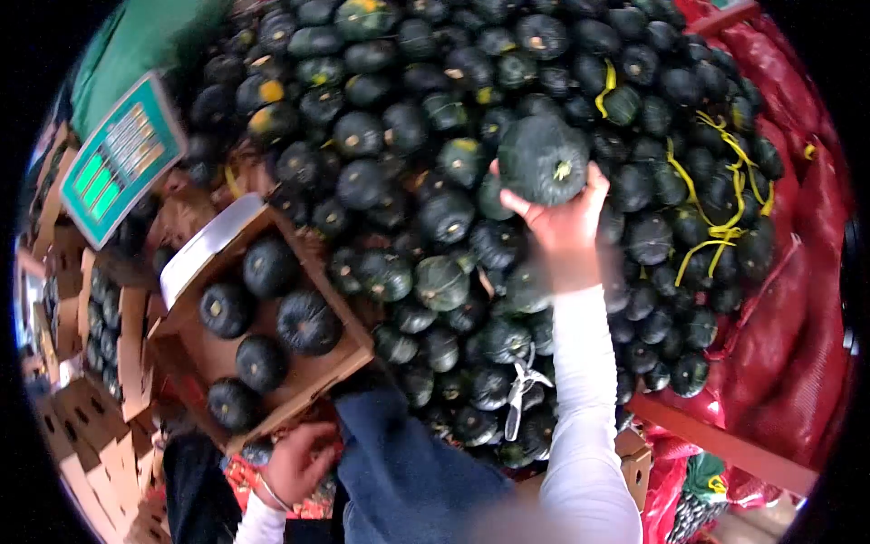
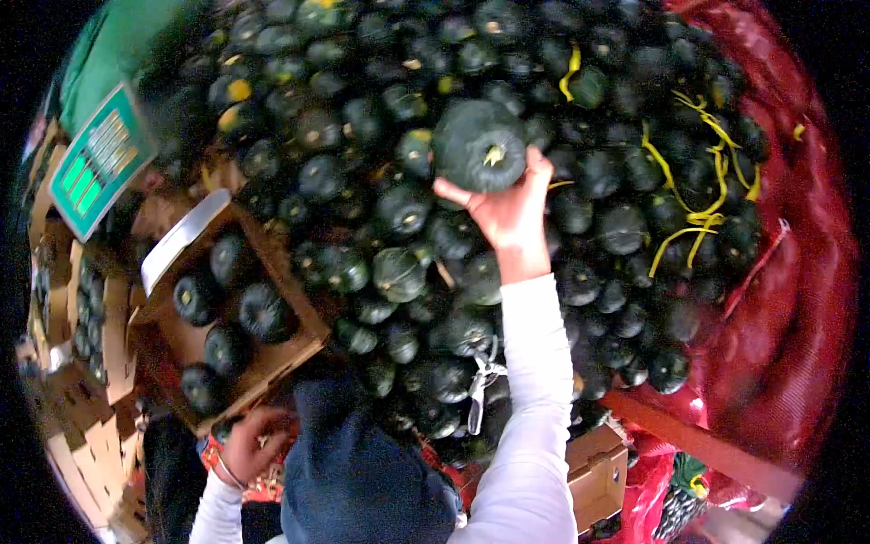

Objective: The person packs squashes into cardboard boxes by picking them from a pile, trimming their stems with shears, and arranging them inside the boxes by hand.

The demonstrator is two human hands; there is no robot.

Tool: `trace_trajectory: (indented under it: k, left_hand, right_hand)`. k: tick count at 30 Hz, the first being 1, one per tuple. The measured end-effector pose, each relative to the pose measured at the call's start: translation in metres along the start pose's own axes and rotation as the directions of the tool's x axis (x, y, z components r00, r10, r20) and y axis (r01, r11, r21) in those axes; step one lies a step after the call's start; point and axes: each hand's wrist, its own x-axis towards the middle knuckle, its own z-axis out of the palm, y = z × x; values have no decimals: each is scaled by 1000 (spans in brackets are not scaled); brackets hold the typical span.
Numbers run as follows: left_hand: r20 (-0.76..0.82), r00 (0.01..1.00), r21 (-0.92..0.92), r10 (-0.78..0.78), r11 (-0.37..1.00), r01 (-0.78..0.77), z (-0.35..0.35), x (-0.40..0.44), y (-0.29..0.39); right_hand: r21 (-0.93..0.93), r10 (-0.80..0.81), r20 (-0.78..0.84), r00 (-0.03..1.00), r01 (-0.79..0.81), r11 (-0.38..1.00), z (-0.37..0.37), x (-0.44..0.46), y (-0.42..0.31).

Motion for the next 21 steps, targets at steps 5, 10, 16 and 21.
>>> trace_trajectory:
  k: [5, 10, 16, 21]
  left_hand:
    - [-286, 958, -644, -8, 742, -186, -16, 29, 39]
    - [-10, 986, -969, -168, -240, -50, -10, 64, 32]
    - [-89, 953, -917, -290, -349, -192, 5, 8, -35]
    - [-143, 943, -917, -299, -318, -240, 2, 0, -59]
  right_hand:
    - [154, 331, 50, 942, -334, 930, 57, -47, 95]
    - [-659, 163, 108, 981, -52, 751, 65, -125, 100]
    - [-747, -37, -456, 889, -404, -528, -64, -260, 24]
    - [-659, -119, -469, 875, -437, -613, -83, -299, 70]
